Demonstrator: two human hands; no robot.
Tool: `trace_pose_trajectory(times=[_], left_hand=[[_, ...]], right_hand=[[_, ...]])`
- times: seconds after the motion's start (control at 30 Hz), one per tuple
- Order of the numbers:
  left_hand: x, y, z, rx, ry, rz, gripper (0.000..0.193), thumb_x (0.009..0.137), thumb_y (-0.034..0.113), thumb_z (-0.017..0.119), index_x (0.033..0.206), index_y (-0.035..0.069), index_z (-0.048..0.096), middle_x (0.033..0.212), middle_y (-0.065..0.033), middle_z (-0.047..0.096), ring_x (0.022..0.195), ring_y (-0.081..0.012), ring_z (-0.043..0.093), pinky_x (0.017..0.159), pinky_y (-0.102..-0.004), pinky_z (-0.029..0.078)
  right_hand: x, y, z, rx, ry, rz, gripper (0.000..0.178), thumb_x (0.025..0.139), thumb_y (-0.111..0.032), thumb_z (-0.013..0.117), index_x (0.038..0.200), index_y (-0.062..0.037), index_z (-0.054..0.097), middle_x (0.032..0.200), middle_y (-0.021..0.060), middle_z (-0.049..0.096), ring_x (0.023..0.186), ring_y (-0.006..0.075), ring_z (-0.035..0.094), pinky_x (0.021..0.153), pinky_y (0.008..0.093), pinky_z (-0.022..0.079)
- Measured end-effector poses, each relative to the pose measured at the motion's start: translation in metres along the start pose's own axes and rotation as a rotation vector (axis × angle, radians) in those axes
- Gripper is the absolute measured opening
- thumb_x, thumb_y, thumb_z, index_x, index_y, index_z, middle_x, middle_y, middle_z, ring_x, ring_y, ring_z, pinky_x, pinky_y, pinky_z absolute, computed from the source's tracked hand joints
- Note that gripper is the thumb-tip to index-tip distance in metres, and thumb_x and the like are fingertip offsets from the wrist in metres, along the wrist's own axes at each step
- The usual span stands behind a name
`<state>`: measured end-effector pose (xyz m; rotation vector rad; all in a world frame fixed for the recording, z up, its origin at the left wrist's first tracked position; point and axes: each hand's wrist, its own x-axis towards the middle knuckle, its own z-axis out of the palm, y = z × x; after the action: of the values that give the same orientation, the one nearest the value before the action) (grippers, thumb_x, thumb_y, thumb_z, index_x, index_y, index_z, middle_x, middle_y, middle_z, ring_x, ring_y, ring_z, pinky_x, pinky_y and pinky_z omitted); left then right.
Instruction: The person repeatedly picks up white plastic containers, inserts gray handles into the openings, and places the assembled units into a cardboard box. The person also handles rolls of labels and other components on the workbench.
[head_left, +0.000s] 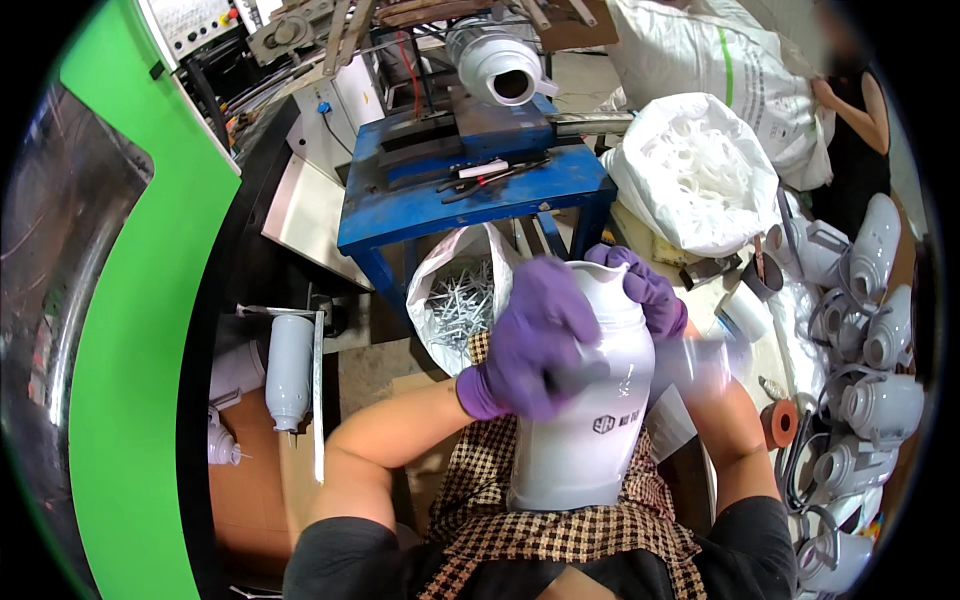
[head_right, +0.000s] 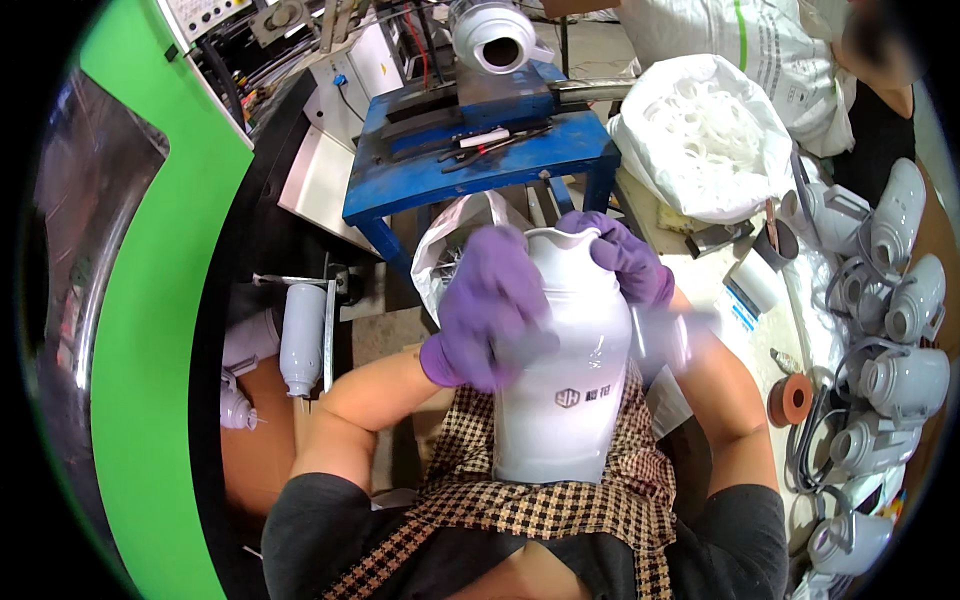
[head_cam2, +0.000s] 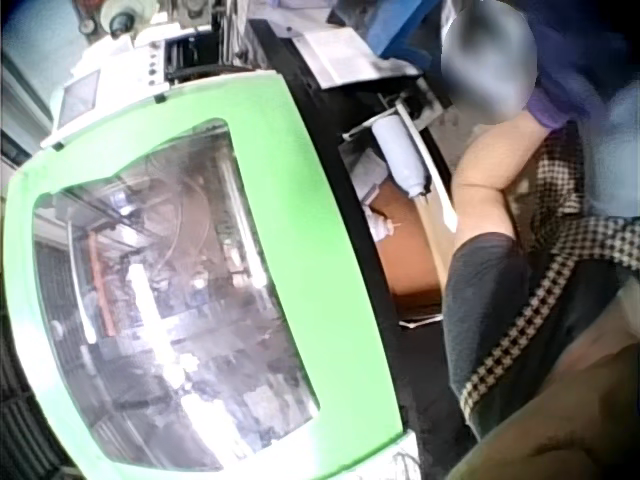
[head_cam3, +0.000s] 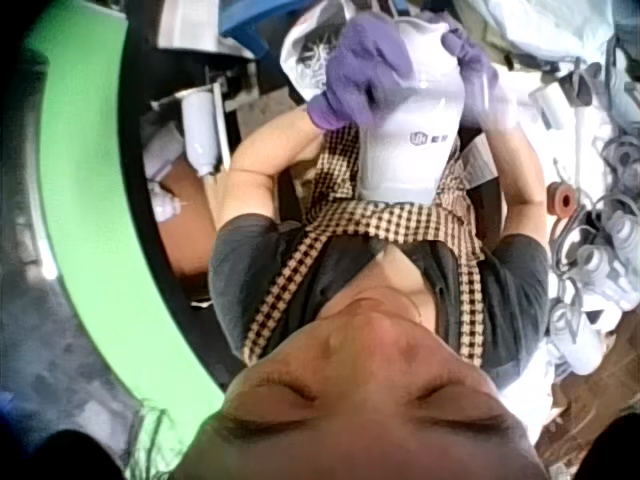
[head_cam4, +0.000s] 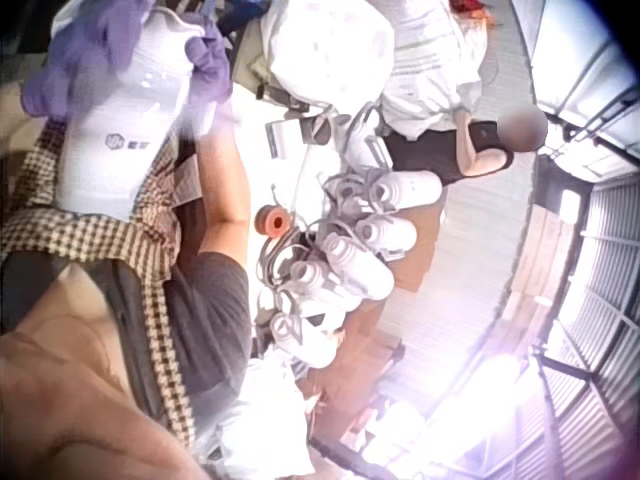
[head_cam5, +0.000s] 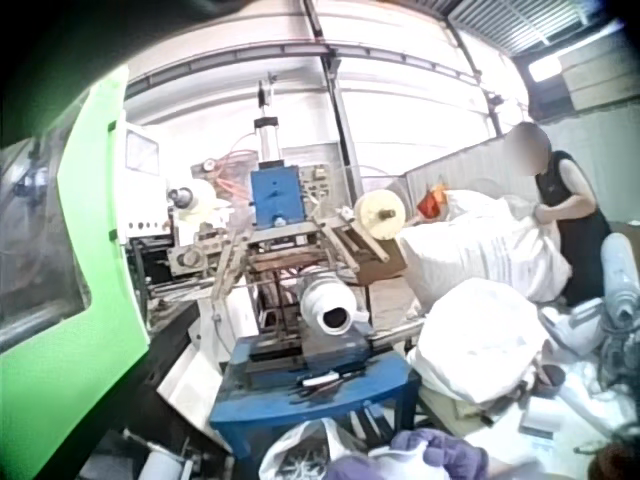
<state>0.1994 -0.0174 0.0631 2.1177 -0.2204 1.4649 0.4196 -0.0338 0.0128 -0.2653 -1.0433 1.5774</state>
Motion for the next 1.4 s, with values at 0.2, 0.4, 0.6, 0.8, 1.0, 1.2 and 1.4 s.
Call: trace_pose_trajectory(times=[0.2,0.4,0.6,0.8,1.0,1.2,1.4], left_hand=[[-0.016,-0.05,-0.017,-0.288,0.127,-0.403,0.024,0.069,0.011,0.078,0.084,0.006,0.06,0.122,-0.0099,0.059,0.115,-0.0253,0.056,0.114,-0.0437,0.036],[-0.029,-0.079,-0.023,-1.111,0.207,-0.702,0.118,0.074,0.091,0.054,0.144,-0.002,0.044,0.157,-0.0253,0.038,0.149,-0.0361,0.035,0.125,-0.0473,0.026],[-0.031,-0.115,-0.02,-0.716,0.12,-0.986,0.043,0.107,0.036,0.045,0.113,0.001,0.069,0.113,-0.0102,0.069,0.103,-0.0176,0.062,0.099,-0.0312,0.045],[-0.017,-0.104,0.002,-0.533,-0.012,-0.775,0.024,0.096,0.026,0.062,0.091,0.002,0.064,0.1,-0.0026,0.058,0.09,-0.012,0.053,0.085,-0.0267,0.042],[-0.021,-0.104,0.005,-0.68,0.025,-0.811,0.012,0.09,0.014,0.065,0.091,0.002,0.066,0.098,-0.0029,0.06,0.091,-0.0136,0.055,0.083,-0.0276,0.044],[-0.023,-0.103,-0.001,-0.901,-0.016,-0.855,0.046,0.091,0.024,0.07,0.124,-0.008,0.061,0.12,-0.007,0.063,0.113,-0.0222,0.066,0.097,-0.035,0.053],[-0.02,-0.098,0.007,-0.886,0.076,-0.98,0.057,0.093,0.031,0.069,0.133,-0.006,0.055,0.132,-0.0127,0.058,0.128,-0.0279,0.058,0.111,-0.0394,0.045]], right_hand=[[-0.004,0.001,0.008,0.02,0.3,0.062,0.042,0.097,-0.018,0.066,0.135,-0.0002,0.058,0.126,0.0142,0.067,0.114,0.0219,0.066,0.099,0.0365,0.054],[0.0,0.011,0.001,-0.062,0.128,-0.557,0.051,0.1,-0.037,0.059,0.136,-0.0011,0.055,0.121,0.0143,0.062,0.108,0.0235,0.06,0.094,0.0363,0.05],[-0.013,-0.039,0.025,-0.742,0.256,-0.088,0.025,0.094,-0.018,0.062,0.109,-0.0008,0.073,0.095,0.0003,0.07,0.084,0.0069,0.06,0.078,0.0254,0.05],[-0.015,-0.047,0.029,-0.689,0.174,-0.164,0.02,0.092,-0.015,0.063,0.095,0.0008,0.076,0.091,0.006,0.075,0.08,0.0082,0.064,0.076,0.0257,0.051],[-0.026,-0.052,0.02,-0.682,0.132,-0.16,0.018,0.088,-0.019,0.071,0.086,-0.0008,0.073,0.077,0.0024,0.07,0.066,0.0068,0.06,0.06,0.0251,0.047],[-0.019,-0.04,0.037,-1.355,-0.371,-0.974,0.014,0.087,-0.021,0.068,0.076,-0.0116,0.069,0.066,-0.0006,0.056,0.057,0.0182,0.055,0.061,0.0322,0.049],[-0.015,-0.014,0.063,-1.256,0.065,-0.776,0.014,0.086,-0.022,0.067,0.088,-0.0083,0.067,0.072,0.0007,0.057,0.068,0.0184,0.058,0.071,0.0301,0.051]])
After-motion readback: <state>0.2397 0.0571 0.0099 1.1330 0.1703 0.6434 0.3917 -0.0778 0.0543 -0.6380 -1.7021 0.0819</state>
